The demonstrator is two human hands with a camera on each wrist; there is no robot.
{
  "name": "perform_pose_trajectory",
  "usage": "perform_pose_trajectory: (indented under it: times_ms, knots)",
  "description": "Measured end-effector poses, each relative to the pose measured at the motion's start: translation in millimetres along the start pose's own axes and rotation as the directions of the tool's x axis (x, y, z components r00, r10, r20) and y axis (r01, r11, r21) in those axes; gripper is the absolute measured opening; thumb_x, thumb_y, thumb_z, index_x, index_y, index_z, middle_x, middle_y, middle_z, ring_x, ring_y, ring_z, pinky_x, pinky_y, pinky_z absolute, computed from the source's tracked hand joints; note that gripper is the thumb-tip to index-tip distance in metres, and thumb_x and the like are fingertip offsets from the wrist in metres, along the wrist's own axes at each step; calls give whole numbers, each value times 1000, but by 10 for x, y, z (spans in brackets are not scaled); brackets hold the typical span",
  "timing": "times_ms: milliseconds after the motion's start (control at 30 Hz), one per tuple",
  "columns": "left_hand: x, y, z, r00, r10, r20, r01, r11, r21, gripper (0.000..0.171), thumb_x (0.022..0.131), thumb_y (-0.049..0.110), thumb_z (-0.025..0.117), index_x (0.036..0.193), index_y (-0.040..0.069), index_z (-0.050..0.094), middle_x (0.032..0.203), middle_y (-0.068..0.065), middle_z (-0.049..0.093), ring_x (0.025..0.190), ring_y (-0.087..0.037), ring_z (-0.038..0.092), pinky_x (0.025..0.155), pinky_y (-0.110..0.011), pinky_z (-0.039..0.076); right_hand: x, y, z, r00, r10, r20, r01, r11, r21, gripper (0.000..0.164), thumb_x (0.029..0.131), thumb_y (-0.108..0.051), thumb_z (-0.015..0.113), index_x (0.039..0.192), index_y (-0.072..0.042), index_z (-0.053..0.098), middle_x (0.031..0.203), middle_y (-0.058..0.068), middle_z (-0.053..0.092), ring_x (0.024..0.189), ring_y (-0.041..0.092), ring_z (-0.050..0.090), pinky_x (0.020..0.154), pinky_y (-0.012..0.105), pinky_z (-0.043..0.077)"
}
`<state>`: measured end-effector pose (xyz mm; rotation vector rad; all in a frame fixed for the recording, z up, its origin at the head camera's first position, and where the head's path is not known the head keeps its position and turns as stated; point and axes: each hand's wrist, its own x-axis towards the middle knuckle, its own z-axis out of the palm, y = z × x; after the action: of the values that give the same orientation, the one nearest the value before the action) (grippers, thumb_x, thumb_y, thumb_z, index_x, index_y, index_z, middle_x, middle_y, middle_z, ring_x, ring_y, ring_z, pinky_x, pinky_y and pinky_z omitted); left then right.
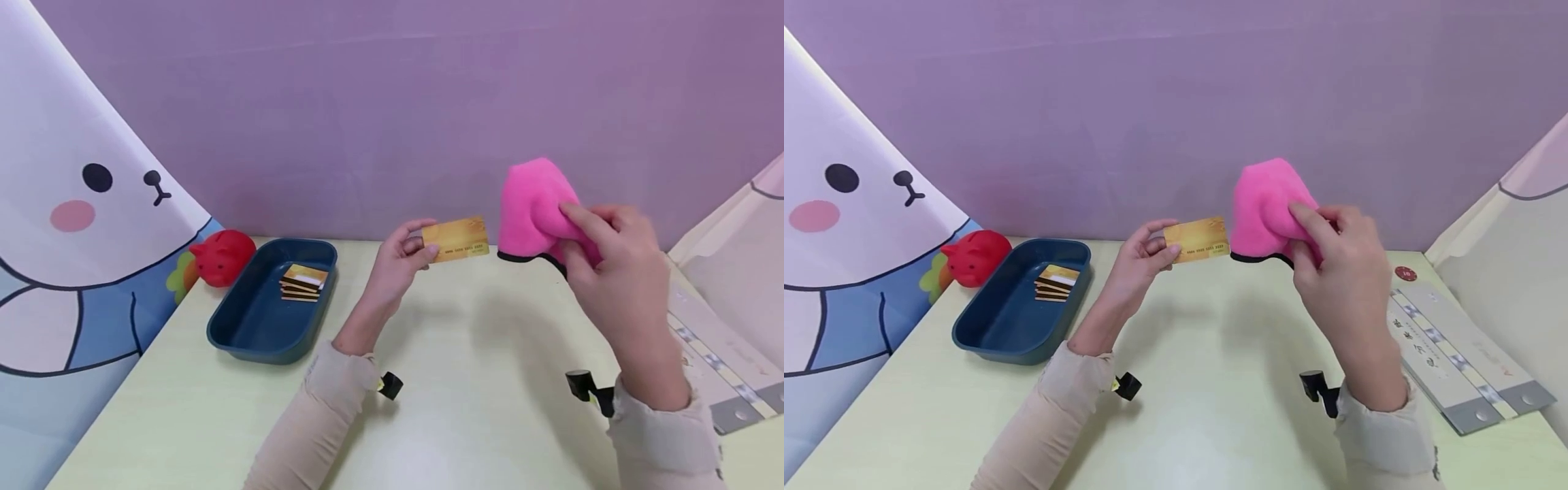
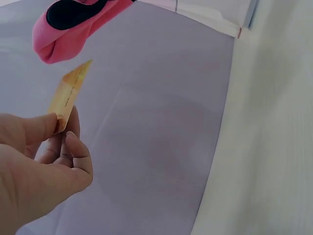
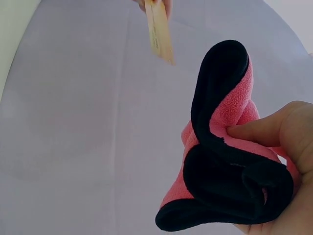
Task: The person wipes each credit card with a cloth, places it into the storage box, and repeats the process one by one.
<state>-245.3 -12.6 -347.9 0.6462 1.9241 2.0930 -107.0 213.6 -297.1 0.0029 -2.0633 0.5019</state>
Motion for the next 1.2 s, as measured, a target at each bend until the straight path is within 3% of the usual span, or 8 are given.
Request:
perform_pose_trajectory:
  times_ms: [167, 367, 467, 567, 767, 967, 1067, 1200]
  knots:
    - [-8, 13, -1, 999, -31, -24, 31, 999, 17, 45, 96, 8, 65, 139, 21, 58, 88, -4, 69, 82, -15, 59, 76, -29, 48, -33, -113, 99, 995, -87, 46, 87, 996, 7, 32, 87, -4, 66, 118, -5, 74, 105, 28, 66, 98, 46, 57, 75, 54, 43]
    - [-42, 6, 74, 993, -100, -68, 106, 989, 99, 36, 98, 6, 62, 131, 18, 56, 95, -7, 74, 80, -12, 63, 70, -26, 43, -129, -271, 322, 968, -225, 113, 223, 974, 30, 34, 83, -1, 73, 116, -4, 74, 101, 28, 66, 88, 45, 57, 75, 55, 48]
    - [-53, 10, 108, 990, -132, -46, 135, 989, 67, 46, 96, -6, 52, 137, 16, 52, 90, -5, 71, 74, -11, 62, 68, -25, 44, -192, -307, 439, 952, -263, 158, 264, 964, 15, 33, 83, -1, 74, 115, -4, 73, 101, 24, 66, 86, 42, 58, 72, 52, 49]
    - [-60, 27, 108, 986, -163, -34, 164, 986, 19, 60, 91, -13, 44, 143, 16, 49, 80, 0, 62, 65, -10, 52, 64, -25, 44, -248, -318, 539, 937, -288, 199, 295, 955, -7, 31, 83, -5, 77, 113, -6, 72, 103, 22, 67, 84, 41, 59, 68, 50, 49]
    - [-64, 70, 62, 979, -204, -14, 204, 979, -19, 51, 90, -12, 44, 133, 13, 54, 73, 3, 55, 60, -10, 48, 60, -24, 41, -320, -309, 610, 915, -305, 264, 319, 948, -8, 37, 81, -13, 82, 117, -11, 72, 107, 23, 64, 83, 42, 58, 66, 50, 48]
    - [-56, 106, 26, 981, -195, -25, 195, 981, -3, 36, 93, -10, 45, 121, 11, 55, 70, 2, 54, 59, -11, 46, 59, -25, 40, -326, -307, 609, 900, -312, 306, 333, 943, -19, 38, 83, -17, 81, 119, -14, 68, 111, 21, 63, 84, 39, 57, 62, 48, 45]
    - [-56, 125, 17, 983, -181, -27, 181, 984, -1, 35, 93, -9, 47, 121, 10, 55, 71, 3, 56, 62, -11, 46, 60, -25, 38, -306, -296, 604, 904, -295, 308, 318, 948, -25, 36, 84, -13, 80, 118, -15, 69, 111, 22, 65, 86, 40, 60, 62, 50, 48]
    - [-59, 160, -5, 986, -167, -12, 167, 986, 4, 33, 94, -3, 56, 124, 12, 57, 81, 2, 67, 70, -12, 57, 63, -26, 36, -262, -235, 574, 928, -240, 285, 263, 964, -45, 35, 83, -9, 79, 117, -13, 73, 109, 22, 68, 90, 42, 63, 65, 53, 52]
